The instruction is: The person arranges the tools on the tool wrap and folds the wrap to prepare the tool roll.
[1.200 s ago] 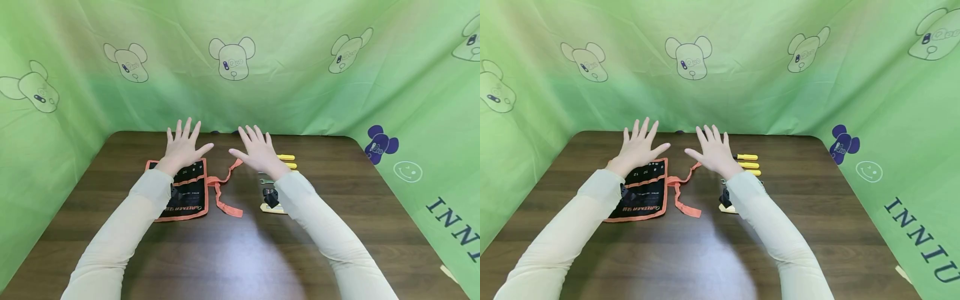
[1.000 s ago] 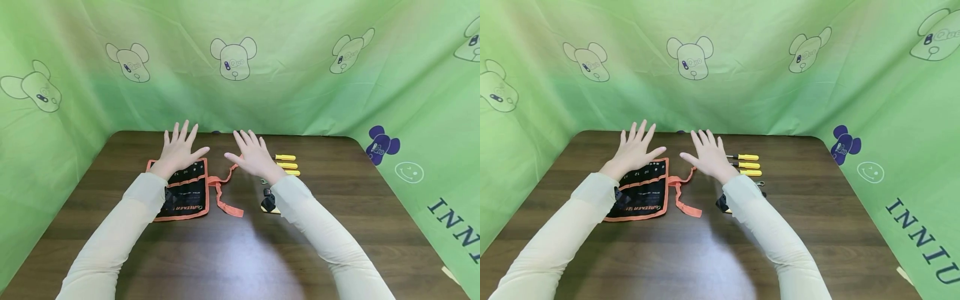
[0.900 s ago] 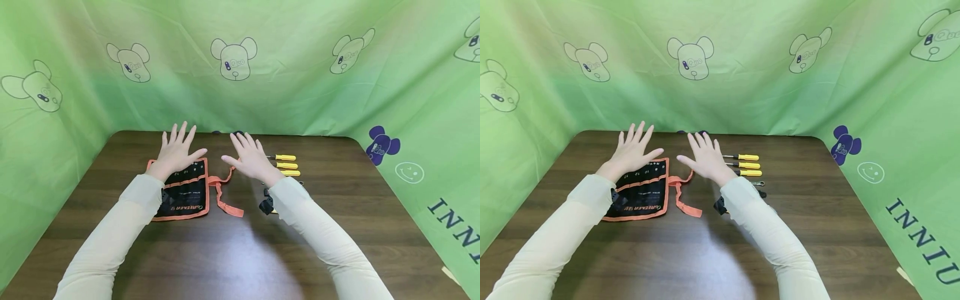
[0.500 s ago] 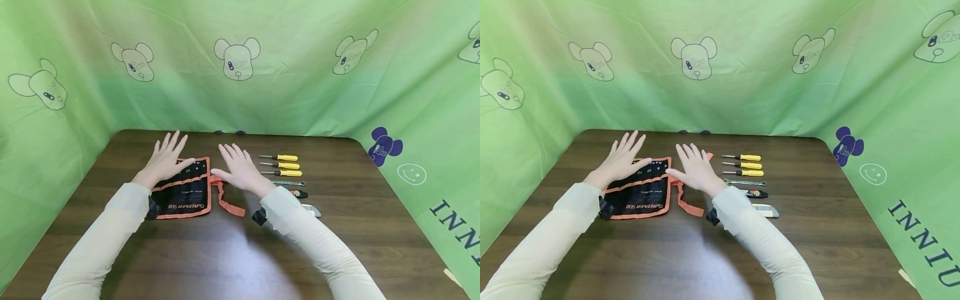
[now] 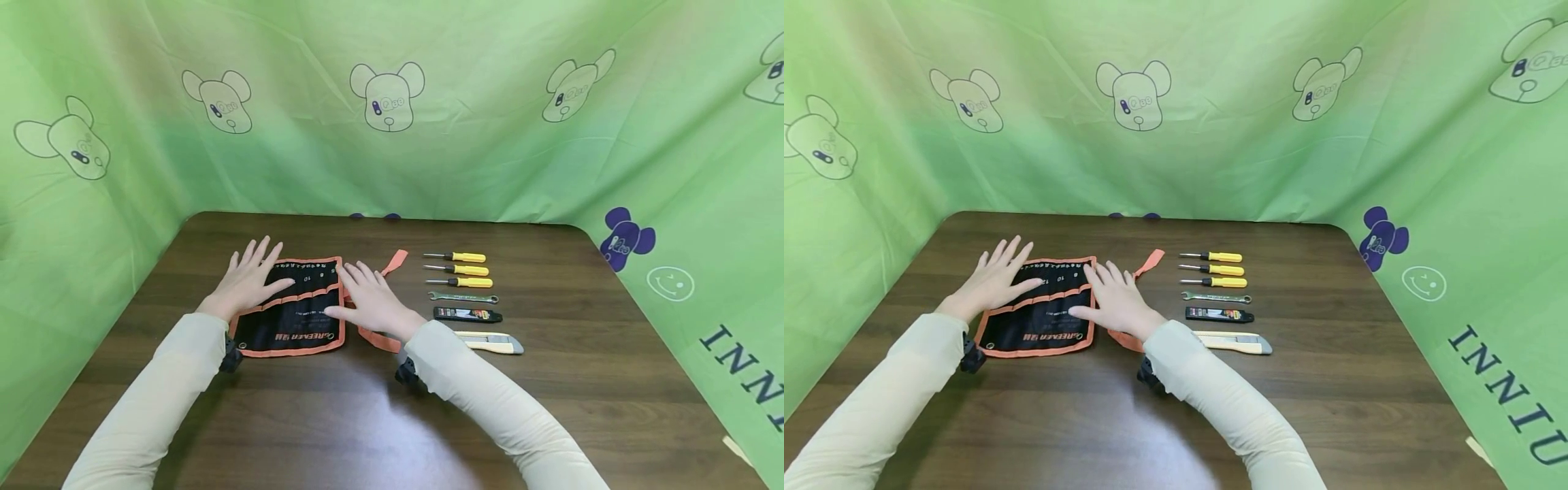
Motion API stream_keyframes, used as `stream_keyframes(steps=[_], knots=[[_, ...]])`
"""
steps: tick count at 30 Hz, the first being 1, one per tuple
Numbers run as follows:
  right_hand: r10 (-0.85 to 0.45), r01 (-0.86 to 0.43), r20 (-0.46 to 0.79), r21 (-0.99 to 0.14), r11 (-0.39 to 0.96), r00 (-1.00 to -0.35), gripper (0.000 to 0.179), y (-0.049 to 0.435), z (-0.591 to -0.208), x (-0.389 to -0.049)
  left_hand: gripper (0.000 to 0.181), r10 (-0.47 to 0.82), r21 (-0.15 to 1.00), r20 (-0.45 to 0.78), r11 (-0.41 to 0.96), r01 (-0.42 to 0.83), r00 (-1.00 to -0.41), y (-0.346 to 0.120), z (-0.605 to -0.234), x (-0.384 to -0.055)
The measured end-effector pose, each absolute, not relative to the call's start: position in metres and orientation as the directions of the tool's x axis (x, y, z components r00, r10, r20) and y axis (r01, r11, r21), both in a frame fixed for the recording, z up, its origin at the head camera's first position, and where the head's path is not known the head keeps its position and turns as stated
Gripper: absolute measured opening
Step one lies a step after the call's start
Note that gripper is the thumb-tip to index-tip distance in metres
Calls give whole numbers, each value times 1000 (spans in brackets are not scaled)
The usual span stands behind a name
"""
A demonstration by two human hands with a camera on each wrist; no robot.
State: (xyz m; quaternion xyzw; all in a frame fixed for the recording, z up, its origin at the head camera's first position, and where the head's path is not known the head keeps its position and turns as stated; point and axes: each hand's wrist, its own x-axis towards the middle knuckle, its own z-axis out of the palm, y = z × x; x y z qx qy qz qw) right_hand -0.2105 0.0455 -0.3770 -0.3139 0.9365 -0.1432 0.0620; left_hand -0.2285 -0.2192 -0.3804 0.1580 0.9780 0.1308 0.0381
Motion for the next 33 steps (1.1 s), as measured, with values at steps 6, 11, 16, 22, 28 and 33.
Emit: stream_keyframes(steps=[6, 11, 16, 22, 28, 33], knots=[[-626, -587, -58, -291, 756, -778, 82, 39, -394, -206, 79, 318, 276, -52, 916, 293, -947, -231, -393, -225], [-632, -593, -93, -263, 761, -769, 77, 37, -402, -200, 78, 336, 277, -80, 912, 303, -938, -237, -402, -224], [-662, -624, -99, -255, 739, -743, 67, 36, -403, -195, 76, 364, 286, -112, 903, 321, -925, -239, -409, -224], [-707, -681, -101, -205, 703, -700, 48, 35, -406, -189, 73, 385, 318, -161, 892, 321, -909, -240, -413, -225], [-724, -702, -108, -186, 688, -681, 42, 37, -409, -187, 72, 385, 324, -201, 894, 310, -901, -237, -414, -224], [-727, -704, -104, -191, 684, -678, 41, 40, -408, -188, 70, 366, 316, -213, 903, 291, -906, -234, -412, -221]])
